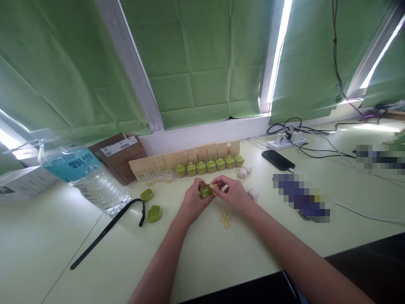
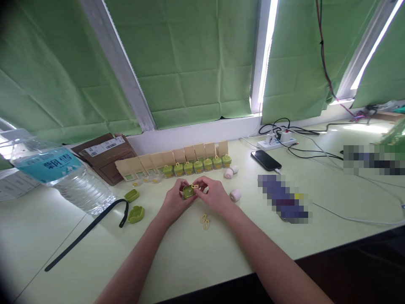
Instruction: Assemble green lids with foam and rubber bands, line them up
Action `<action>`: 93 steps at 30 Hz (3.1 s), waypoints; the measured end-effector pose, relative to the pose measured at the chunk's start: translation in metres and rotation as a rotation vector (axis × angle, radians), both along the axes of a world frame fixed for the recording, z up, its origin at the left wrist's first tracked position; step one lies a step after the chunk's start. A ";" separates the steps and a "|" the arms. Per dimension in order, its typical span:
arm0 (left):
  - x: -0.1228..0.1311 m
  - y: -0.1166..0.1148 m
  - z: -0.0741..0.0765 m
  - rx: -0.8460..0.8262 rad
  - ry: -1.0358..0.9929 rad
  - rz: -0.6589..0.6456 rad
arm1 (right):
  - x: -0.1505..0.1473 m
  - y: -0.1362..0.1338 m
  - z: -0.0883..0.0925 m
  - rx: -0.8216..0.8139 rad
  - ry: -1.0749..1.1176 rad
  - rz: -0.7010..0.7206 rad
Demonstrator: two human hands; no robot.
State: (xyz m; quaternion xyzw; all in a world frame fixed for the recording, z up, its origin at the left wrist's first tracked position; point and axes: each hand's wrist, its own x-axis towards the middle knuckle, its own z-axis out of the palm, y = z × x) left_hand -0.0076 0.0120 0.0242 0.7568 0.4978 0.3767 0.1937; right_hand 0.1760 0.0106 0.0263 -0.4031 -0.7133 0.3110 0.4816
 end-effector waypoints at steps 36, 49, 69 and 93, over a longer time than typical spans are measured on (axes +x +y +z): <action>0.005 -0.006 0.004 0.013 -0.037 -0.080 | 0.002 0.000 0.003 -0.003 -0.022 -0.060; 0.007 -0.009 0.008 0.057 0.003 -0.126 | 0.002 -0.003 0.007 -0.111 -0.040 -0.109; 0.003 -0.003 -0.004 0.116 0.062 -0.148 | 0.003 -0.004 0.007 -0.130 -0.137 -0.078; 0.001 0.001 -0.005 0.119 0.000 -0.090 | 0.003 0.004 -0.003 -0.154 0.011 0.020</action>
